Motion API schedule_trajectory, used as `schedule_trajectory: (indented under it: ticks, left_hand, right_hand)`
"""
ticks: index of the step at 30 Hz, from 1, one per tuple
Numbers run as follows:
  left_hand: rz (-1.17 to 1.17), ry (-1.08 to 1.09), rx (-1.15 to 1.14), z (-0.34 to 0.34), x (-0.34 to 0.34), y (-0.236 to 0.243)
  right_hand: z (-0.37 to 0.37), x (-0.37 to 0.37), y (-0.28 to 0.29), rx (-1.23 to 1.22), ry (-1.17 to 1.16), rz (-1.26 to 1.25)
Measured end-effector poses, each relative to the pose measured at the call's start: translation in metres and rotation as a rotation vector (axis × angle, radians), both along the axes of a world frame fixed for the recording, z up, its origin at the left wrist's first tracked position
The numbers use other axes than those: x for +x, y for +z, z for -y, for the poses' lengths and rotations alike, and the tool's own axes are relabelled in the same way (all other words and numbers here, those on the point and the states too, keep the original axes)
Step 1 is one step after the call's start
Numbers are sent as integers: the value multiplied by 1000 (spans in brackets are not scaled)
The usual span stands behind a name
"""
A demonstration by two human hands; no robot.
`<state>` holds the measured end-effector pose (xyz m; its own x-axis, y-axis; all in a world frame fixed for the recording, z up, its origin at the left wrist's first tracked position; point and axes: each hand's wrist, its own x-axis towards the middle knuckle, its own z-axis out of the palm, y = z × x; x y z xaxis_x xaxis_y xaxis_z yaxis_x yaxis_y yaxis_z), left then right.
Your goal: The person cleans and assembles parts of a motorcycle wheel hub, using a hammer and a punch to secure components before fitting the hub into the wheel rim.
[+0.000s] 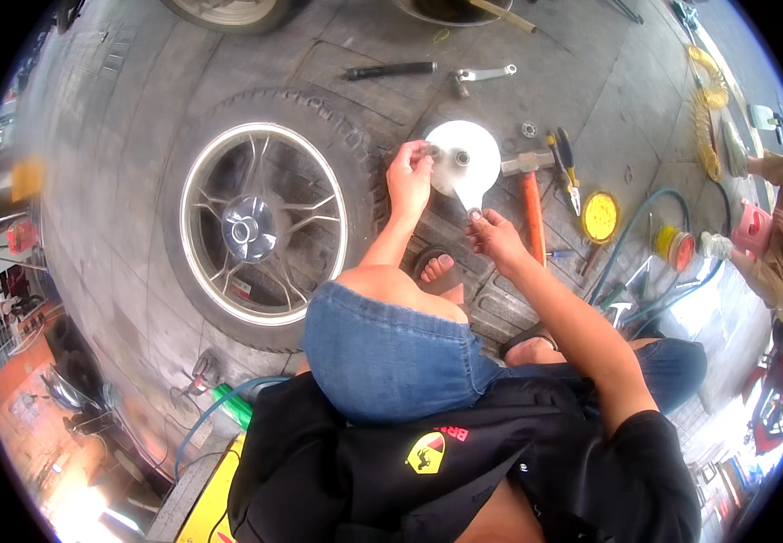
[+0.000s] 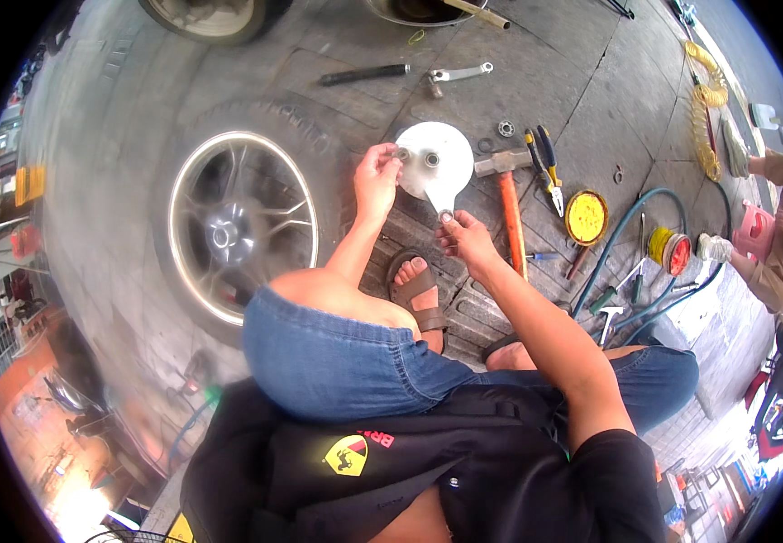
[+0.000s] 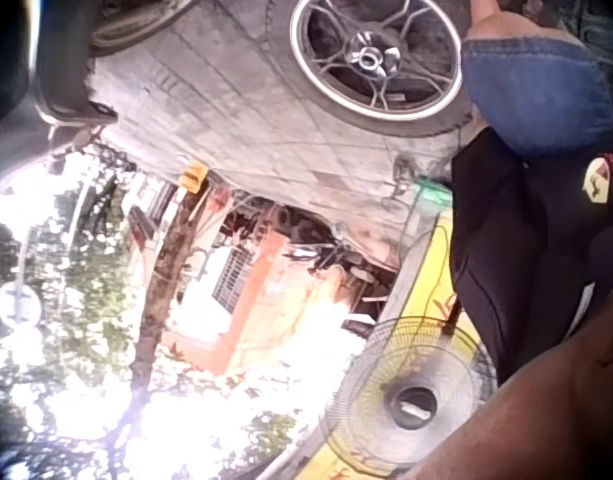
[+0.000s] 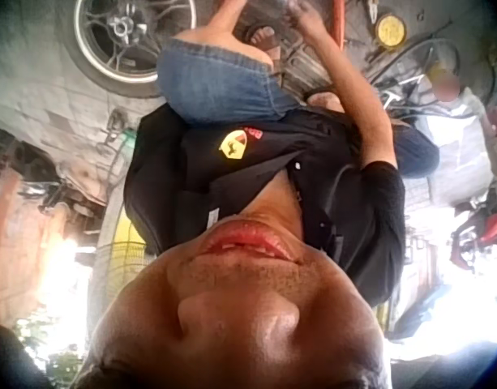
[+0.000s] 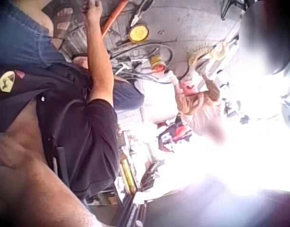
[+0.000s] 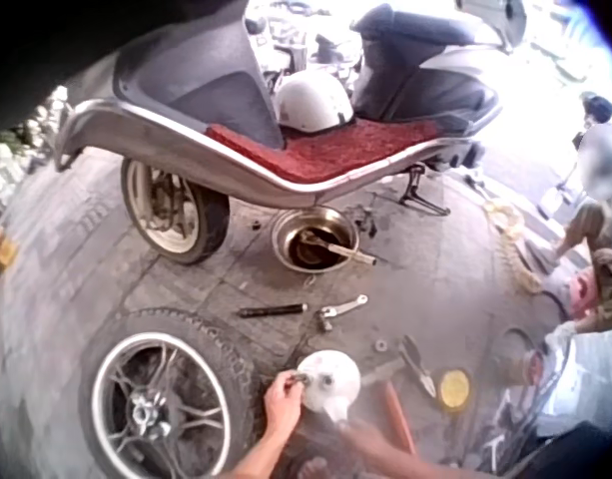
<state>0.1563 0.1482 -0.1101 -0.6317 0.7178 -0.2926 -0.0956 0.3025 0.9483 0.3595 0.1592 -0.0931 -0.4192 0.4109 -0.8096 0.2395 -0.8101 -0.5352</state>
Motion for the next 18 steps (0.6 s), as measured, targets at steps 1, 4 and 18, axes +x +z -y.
schedule_trajectory:
  ticks: [1,4,18]
  left_hand:
    - [-27,-2,-7,0,-1,-1]
    - [-104,-16,-16,0,-1,0]
    - [-666,-594,-73,-28,-43,27]
  right_hand:
    - [-1,0,0,8,15,0]
    - [-3,1,3,34,52,27]
    - [-9,6,6,100,175,39]
